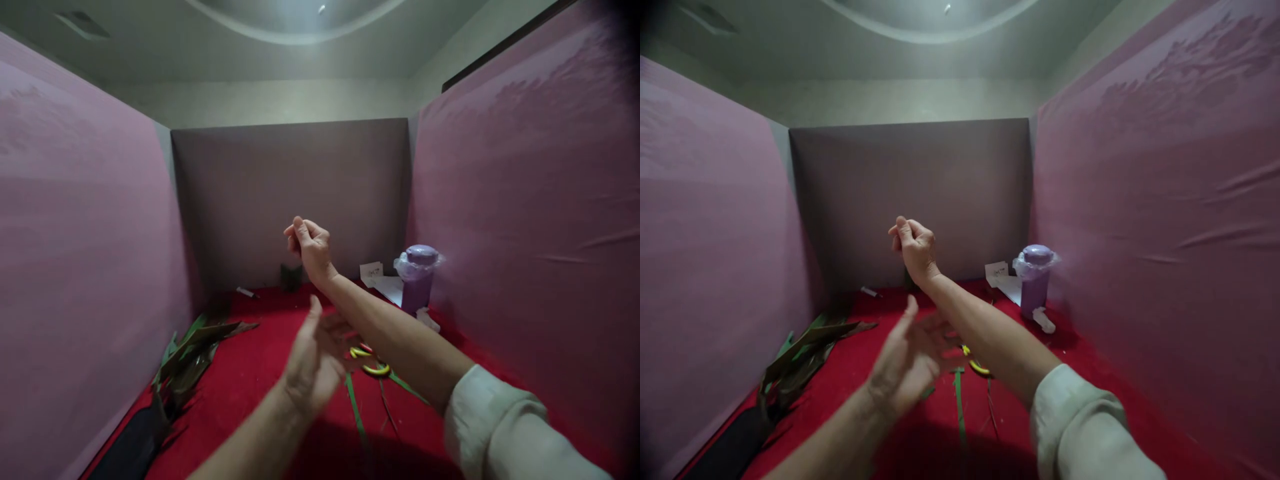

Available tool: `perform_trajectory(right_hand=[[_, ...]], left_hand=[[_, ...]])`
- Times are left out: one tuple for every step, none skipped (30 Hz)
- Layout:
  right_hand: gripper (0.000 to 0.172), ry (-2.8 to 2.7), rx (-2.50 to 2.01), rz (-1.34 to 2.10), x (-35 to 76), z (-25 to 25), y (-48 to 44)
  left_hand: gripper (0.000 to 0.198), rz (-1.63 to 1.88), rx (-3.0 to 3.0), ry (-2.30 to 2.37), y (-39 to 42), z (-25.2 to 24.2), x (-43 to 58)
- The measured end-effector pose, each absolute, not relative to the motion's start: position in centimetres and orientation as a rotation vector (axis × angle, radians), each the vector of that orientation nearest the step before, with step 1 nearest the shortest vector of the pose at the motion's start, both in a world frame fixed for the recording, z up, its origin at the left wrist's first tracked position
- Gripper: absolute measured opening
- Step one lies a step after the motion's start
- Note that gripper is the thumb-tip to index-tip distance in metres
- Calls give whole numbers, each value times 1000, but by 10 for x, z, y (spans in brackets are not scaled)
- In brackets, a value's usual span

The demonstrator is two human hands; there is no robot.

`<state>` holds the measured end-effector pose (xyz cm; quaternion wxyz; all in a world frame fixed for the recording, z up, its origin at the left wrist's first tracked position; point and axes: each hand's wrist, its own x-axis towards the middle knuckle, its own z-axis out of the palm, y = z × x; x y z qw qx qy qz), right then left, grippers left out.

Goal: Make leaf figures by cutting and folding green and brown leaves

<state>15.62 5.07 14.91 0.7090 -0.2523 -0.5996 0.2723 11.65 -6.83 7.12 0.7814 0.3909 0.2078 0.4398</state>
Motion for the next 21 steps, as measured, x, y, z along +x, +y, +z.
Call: perform_trajectory(right_hand=[[38,-1426,-583,594,162,138,39],[37,-1522,-618,584,169,124,27],[36,-1631,-660,579,178,109,16],[34,-1755,-706,576,188,93,5],[30,-1886,-753,574,199,76,-5],[26,-2016,-801,567,209,59,-15],[19,-2143,-842,554,218,43,-24],[11,-2241,-884,518,226,28,-32],[9,-2312,-924,465,231,14,-39],[20,-2378,-953,411,234,2,-44],[29,-2433,-980,358,234,-8,-47],[38,-2473,-1011,303,232,-16,-49],[44,-2504,-1040,252,228,-22,-49],[47,-2525,-1068,204,222,-28,-49],[49,-2541,-1091,160,217,-32,-48],[46,-2562,-1102,121,211,-35,-47],[42,-2586,-1109,85,206,-37,-46],[34,-2613,-1111,53,203,-39,-46],[25,-2631,-1123,18,200,-40,-46],[21,-2643,-1137,-16,199,-41,-46],[18,-2650,-1153,-45,199,-42,-46]], left_hand=[[54,1048,968,542,-68,77,97],[46,1152,1116,686,-69,80,77],[41,1186,1300,863,-71,79,55],[39,1152,1507,1069,-74,74,32],[39,1024,1695,1236,-80,65,11],[41,863,1832,1370,-87,52,-8],[47,720,1948,1462,-96,36,-25],[56,612,2052,1522,-104,19,-37],[66,525,2153,1557,-113,1,-45],[71,437,2246,1574,-119,-16,-48],[70,397,2332,1619,-124,-30,-47],[64,392,2403,1678,-126,-42,-43],[54,387,2480,1709,-126,-50,-36],[44,387,2545,1729,-124,-56,-28],[39,396,2597,1751,-120,-59,-20],[36,406,2635,1759,-115,-60,-13],[34,405,2655,1764,-110,-61,-8],[33,393,2663,1768,-105,-60,-4],[32,376,2661,1767,-101,-60,-1],[31,362,2656,1764,-96,-59,1],[31,357,2651,1758,-92,-59,4]])
